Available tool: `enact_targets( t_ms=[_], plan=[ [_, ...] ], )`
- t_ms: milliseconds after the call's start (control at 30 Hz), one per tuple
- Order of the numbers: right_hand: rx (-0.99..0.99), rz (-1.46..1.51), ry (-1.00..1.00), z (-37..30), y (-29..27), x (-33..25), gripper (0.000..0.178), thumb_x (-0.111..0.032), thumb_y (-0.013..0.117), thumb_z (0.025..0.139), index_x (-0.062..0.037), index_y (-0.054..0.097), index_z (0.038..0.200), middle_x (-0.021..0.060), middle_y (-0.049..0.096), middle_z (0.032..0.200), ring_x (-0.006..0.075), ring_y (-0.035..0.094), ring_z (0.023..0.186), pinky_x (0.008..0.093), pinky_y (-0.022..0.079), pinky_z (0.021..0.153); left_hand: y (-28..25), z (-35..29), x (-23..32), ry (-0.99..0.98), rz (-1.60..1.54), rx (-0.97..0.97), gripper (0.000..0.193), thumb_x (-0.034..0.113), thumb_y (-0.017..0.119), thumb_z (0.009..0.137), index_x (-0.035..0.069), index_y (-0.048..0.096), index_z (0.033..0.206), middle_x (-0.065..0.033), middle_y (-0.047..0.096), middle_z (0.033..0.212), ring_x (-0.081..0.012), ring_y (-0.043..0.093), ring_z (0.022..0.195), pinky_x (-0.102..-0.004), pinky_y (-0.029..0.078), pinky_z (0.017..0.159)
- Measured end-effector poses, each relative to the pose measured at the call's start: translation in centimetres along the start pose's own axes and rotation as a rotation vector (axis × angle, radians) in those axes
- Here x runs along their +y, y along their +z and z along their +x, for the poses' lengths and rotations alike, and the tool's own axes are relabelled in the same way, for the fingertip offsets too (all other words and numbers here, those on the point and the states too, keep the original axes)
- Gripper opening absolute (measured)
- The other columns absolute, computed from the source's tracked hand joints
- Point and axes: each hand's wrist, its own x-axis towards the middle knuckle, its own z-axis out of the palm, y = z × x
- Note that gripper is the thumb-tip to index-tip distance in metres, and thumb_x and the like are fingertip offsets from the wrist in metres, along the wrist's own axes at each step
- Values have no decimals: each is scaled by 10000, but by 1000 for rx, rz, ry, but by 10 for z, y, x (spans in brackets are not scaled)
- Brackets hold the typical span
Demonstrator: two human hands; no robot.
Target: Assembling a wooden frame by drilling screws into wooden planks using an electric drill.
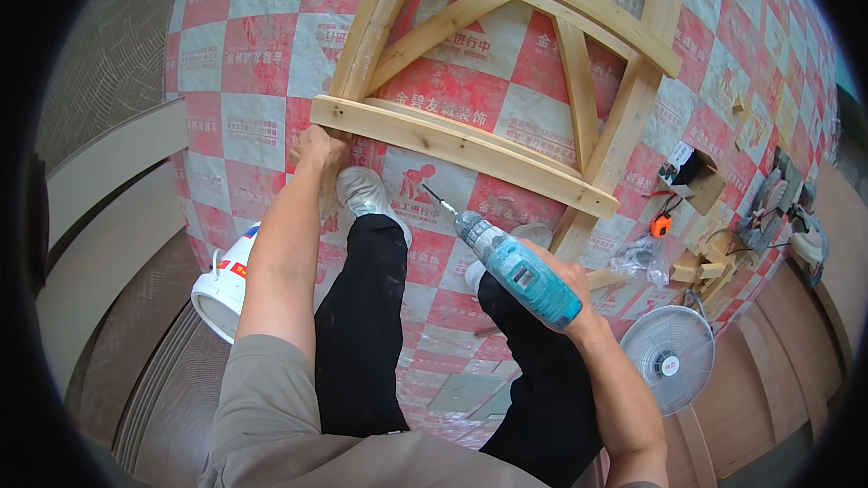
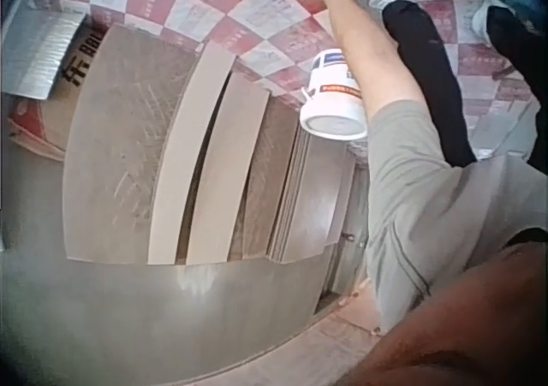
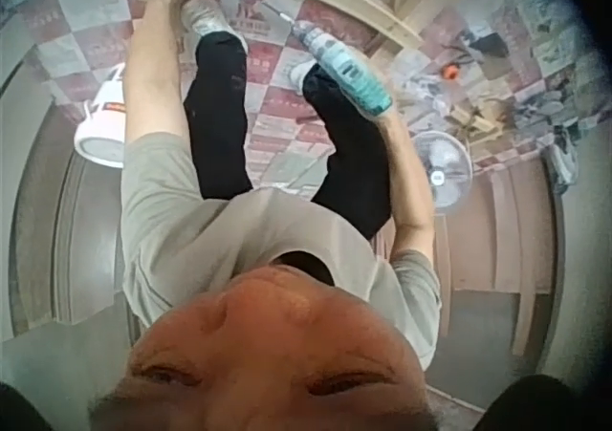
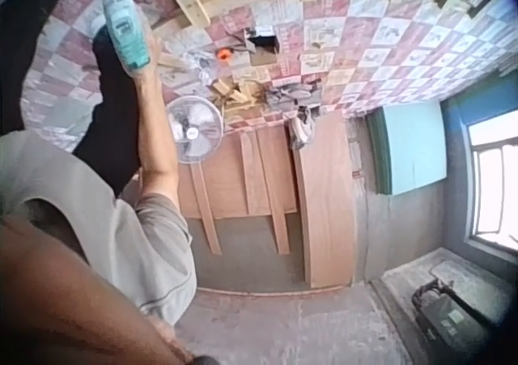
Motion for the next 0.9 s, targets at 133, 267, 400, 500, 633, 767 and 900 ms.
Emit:
enact_targets(
  t_ms=[133, 267, 400, 500, 633, 767, 900],
  plan=[
    [19, 76, -24, 26, 20, -23, 592, -100, 759, 764, -84, 579, 1328, 145, 635, 1292, 349, 681, 1042, 382, 575, 854, 5, 5, -11, 23, -37, 19, 435, 392, 731, 778, 69, 747, 1068, -173, 709, 1161, -326, 672, 1124, -433, 533, 943],
    [1, 196, 51, 45, 45, -54, 626, -79, 758, 753, -75, 558, 1346, 145, 628, 1299, 355, 670, 1065, 381, 563, 873, 8, 3, -30, 37, -118, 1, 517, 403, 743, 762, 41, 710, 1129, -200, 676, 1202, -355, 649, 1146, -450, 521, 951],
    [60, 165, -10, 58, 57, -57, 628, -66, 755, 749, -66, 548, 1341, 152, 629, 1282, 368, 663, 1068, 381, 551, 891, 7, -12, -43, 88, -249, -2, 615, 464, 768, 741, 11, 677, 1147, -226, 656, 1217, -370, 636, 1148, -454, 511, 956],
    [118, 167, -7, 68, 63, -74, 563, -65, 752, 754, -73, 573, 1287, 159, 651, 1229, 378, 668, 1034, 387, 554, 875, 40, -10, -72, 98, -738, 203, 669, 519, 743, 788, -6, 600, 1176, -218, 668, 1091, -319, 650, 1045, -422, 507, 864],
    [130, 235, 135, 60, 73, -86, 464, -136, 768, 775, -117, 607, 1210, 182, 702, 1028, 414, 664, 945, 429, 558, 796, 46, -72, -81, -205, -1460, -593, 510, 557, 588, 953, 79, 554, 1128, 57, 306, 603, -60, 300, 480, -246, 246, 441],
    [202, 265, 203, 55, 78, -115, 517, -177, 786, 768, -146, 584, 1243, 193, 701, 973, 436, 653, 898, 475, 553, 741, 8, -137, -91, -337, -1634, -815, 500, 584, 515, 985, 109, 565, 1131, 52, 335, 660, -72, 310, 525, -251, 283, 505],
    [165, 172, 273, 51, 82, -132, 583, -164, 788, 747, -176, 549, 1279, 194, 704, 936, 446, 652, 850, 498, 542, 703, -14, -177, -99, -294, -1792, -994, 517, 609, 479, 988, 119, 599, 1102, 42, 348, 677, -86, 319, 541, -263, 301, 533]
  ],
)
